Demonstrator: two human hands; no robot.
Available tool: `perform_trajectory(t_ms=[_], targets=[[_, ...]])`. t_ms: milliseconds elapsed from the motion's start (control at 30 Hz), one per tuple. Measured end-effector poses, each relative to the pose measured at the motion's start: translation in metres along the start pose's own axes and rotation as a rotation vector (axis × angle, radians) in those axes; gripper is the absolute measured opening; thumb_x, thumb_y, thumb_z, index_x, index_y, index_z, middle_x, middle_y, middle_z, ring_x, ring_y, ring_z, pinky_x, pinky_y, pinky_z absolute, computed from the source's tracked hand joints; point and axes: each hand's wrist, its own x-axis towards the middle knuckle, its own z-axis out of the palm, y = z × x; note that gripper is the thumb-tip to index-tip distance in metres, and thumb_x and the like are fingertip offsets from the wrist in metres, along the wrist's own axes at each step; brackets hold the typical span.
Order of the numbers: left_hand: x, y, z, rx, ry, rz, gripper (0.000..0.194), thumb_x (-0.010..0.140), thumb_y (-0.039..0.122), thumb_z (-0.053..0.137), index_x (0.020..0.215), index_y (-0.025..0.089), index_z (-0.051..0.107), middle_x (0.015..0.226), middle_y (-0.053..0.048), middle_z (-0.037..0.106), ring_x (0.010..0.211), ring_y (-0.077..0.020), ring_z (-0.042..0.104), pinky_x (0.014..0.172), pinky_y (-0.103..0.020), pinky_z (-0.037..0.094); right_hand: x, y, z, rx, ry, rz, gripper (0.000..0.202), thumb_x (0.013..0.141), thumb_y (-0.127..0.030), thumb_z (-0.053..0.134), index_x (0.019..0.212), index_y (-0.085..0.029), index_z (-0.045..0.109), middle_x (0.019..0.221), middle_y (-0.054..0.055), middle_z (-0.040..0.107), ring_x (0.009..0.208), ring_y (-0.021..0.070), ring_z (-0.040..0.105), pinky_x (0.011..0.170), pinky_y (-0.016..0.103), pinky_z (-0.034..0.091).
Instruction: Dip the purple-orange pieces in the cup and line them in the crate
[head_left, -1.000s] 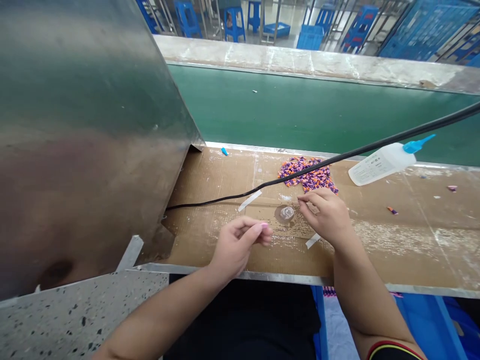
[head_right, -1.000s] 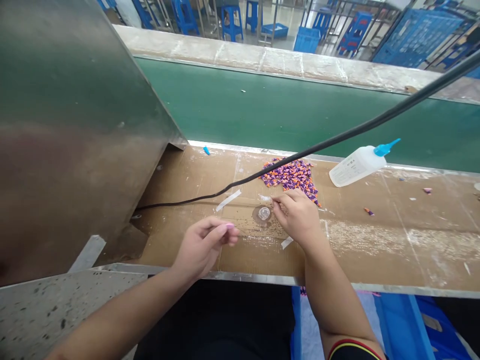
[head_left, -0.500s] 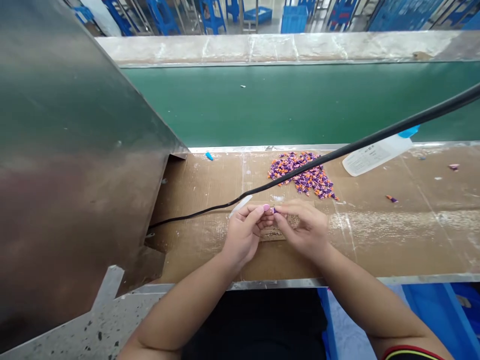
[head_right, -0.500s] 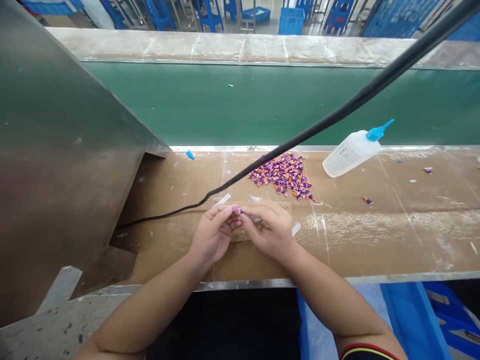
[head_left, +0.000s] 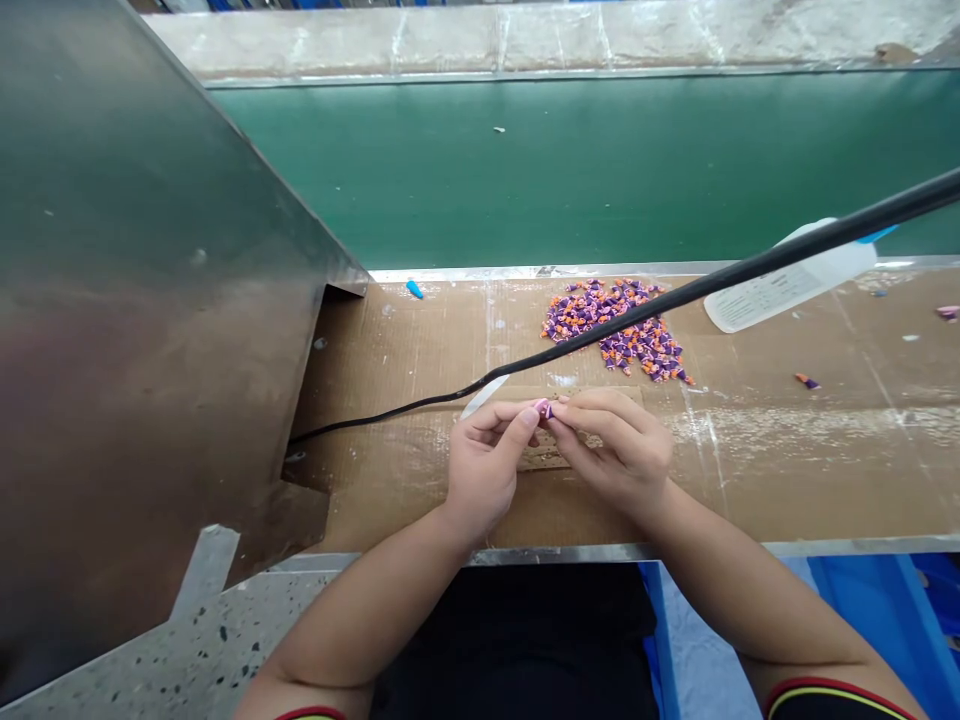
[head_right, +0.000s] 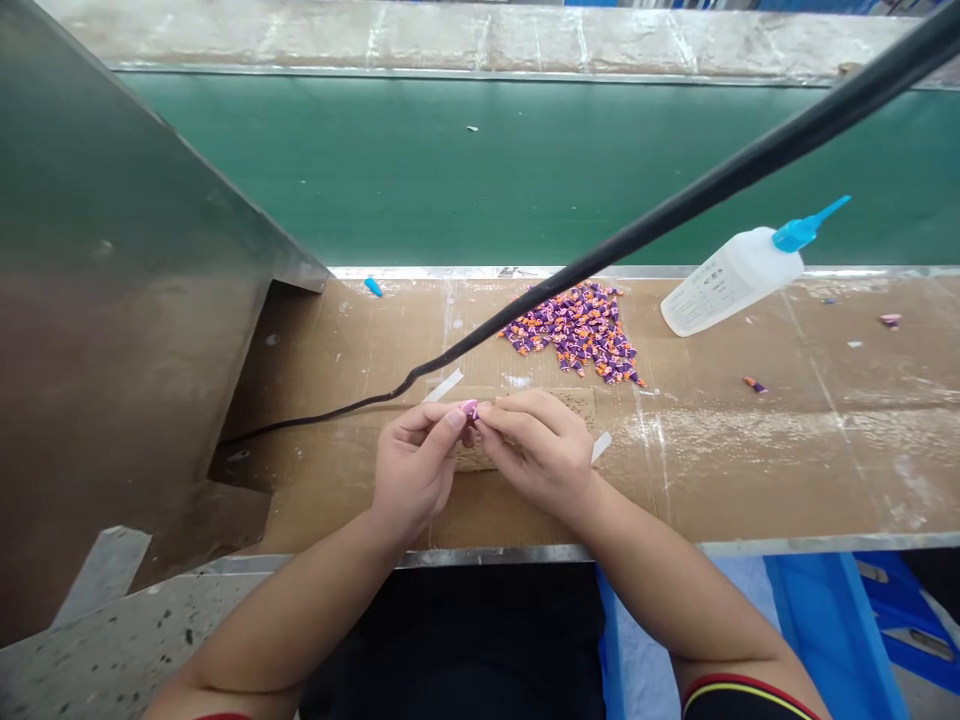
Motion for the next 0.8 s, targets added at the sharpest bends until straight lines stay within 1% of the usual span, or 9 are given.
perform_trajectory(t_ms=[67, 167, 233, 333, 433, 533, 633, 733, 800], targets=[[-0.002, 0.001, 0.001, 0.061, -0.002, 0.080, 0.023, 0.088, 0.048, 0.090, 0.091, 0.026, 0.089, 0.085, -0.007, 0.083, 0.072, -0.0137, 0.075, 0.072, -0.023, 0.065, 0.000, -0.001, -0.001, -0.013, 0.005, -0.002, 0.035, 0.094, -0.007, 0.078, 0.122, -0.029, 0.075, 0.094, 0.002, 0.081, 0.080, 0.0173, 0.078, 0.074, 0.032, 0.069], [-0.006, 0.002, 0.003, 0.171, 0.012, 0.205, 0.017, 0.093, 0.042, 0.085, 0.094, 0.025, 0.088, 0.090, -0.007, 0.084, 0.080, -0.0184, 0.080, 0.082, -0.030, 0.070, 0.000, -0.003, -0.001, -0.026, 0.014, 0.000, 0.036, 0.095, -0.008, 0.077, 0.123, -0.031, 0.075, 0.094, 0.002, 0.081, 0.079, 0.0182, 0.078, 0.071, 0.032, 0.069], [-0.008, 0.002, 0.004, 0.223, 0.019, 0.274, 0.014, 0.096, 0.037, 0.082, 0.096, 0.024, 0.088, 0.092, -0.007, 0.084, 0.083, -0.0201, 0.082, 0.084, -0.033, 0.071, 0.000, -0.005, -0.002, -0.023, 0.019, 0.003, 0.036, 0.095, -0.009, 0.077, 0.122, -0.031, 0.075, 0.094, 0.002, 0.081, 0.078, 0.0189, 0.079, 0.070, 0.033, 0.070], [-0.010, 0.000, 0.002, 0.280, 0.006, 0.394, 0.010, 0.098, 0.026, 0.078, 0.100, 0.025, 0.087, 0.095, -0.006, 0.085, 0.086, -0.0199, 0.083, 0.083, -0.030, 0.071, 0.000, -0.009, -0.002, 0.000, 0.026, 0.013, 0.036, 0.094, -0.008, 0.077, 0.121, -0.031, 0.075, 0.094, 0.002, 0.081, 0.079, 0.0190, 0.079, 0.070, 0.033, 0.070], [-0.010, -0.003, -0.002, 0.361, -0.023, 0.539, 0.019, 0.097, 0.014, 0.074, 0.107, 0.026, 0.086, 0.102, -0.004, 0.085, 0.090, -0.0190, 0.084, 0.082, -0.027, 0.071, 0.000, -0.013, -0.003, 0.030, 0.020, 0.037, 0.035, 0.093, -0.007, 0.077, 0.119, -0.030, 0.075, 0.095, 0.003, 0.081, 0.080, 0.0190, 0.080, 0.070, 0.032, 0.071], [-0.010, -0.005, -0.003, 0.422, -0.028, 0.658, 0.029, 0.094, 0.008, 0.075, 0.113, 0.028, 0.084, 0.106, -0.002, 0.085, 0.092, -0.0184, 0.084, 0.084, -0.026, 0.070, 0.000, -0.015, -0.004, 0.042, 0.015, 0.059, 0.028, 0.095, -0.008, 0.075, 0.114, -0.028, 0.073, 0.095, 0.003, 0.080, 0.081, 0.0183, 0.080, 0.069, 0.032, 0.071], [-0.010, -0.004, -0.002, 0.422, -0.066, 0.701, 0.037, 0.096, 0.005, 0.073, 0.123, 0.029, 0.082, 0.114, -0.002, 0.084, 0.101, -0.0204, 0.084, 0.091, -0.030, 0.071, 0.000, -0.014, -0.004, 0.051, 0.020, 0.052, 0.024, 0.097, -0.008, 0.075, 0.112, -0.027, 0.072, 0.095, 0.004, 0.080, 0.083, 0.0180, 0.080, 0.070, 0.031, 0.071], [-0.010, -0.003, -0.001, 0.394, -0.122, 0.683, 0.045, 0.098, 0.003, 0.068, 0.132, 0.031, 0.078, 0.131, -0.004, 0.078, 0.117, -0.0218, 0.080, 0.101, -0.033, 0.070, 0.000, -0.010, -0.004, 0.051, 0.026, 0.045, 0.025, 0.097, -0.008, 0.075, 0.114, -0.027, 0.072, 0.096, 0.004, 0.080, 0.083, 0.0184, 0.080, 0.071, 0.033, 0.071], [-0.012, -0.003, -0.001, 0.391, -0.133, 0.664, 0.047, 0.099, 0.003, 0.067, 0.135, 0.032, 0.076, 0.135, -0.004, 0.076, 0.120, -0.0216, 0.078, 0.103, -0.033, 0.069, 0.001, -0.008, -0.004, 0.059, 0.032, 0.045, 0.026, 0.098, -0.009, 0.075, 0.116, -0.028, 0.073, 0.096, 0.003, 0.080, 0.083, 0.0186, 0.080, 0.071, 0.034, 0.071]])
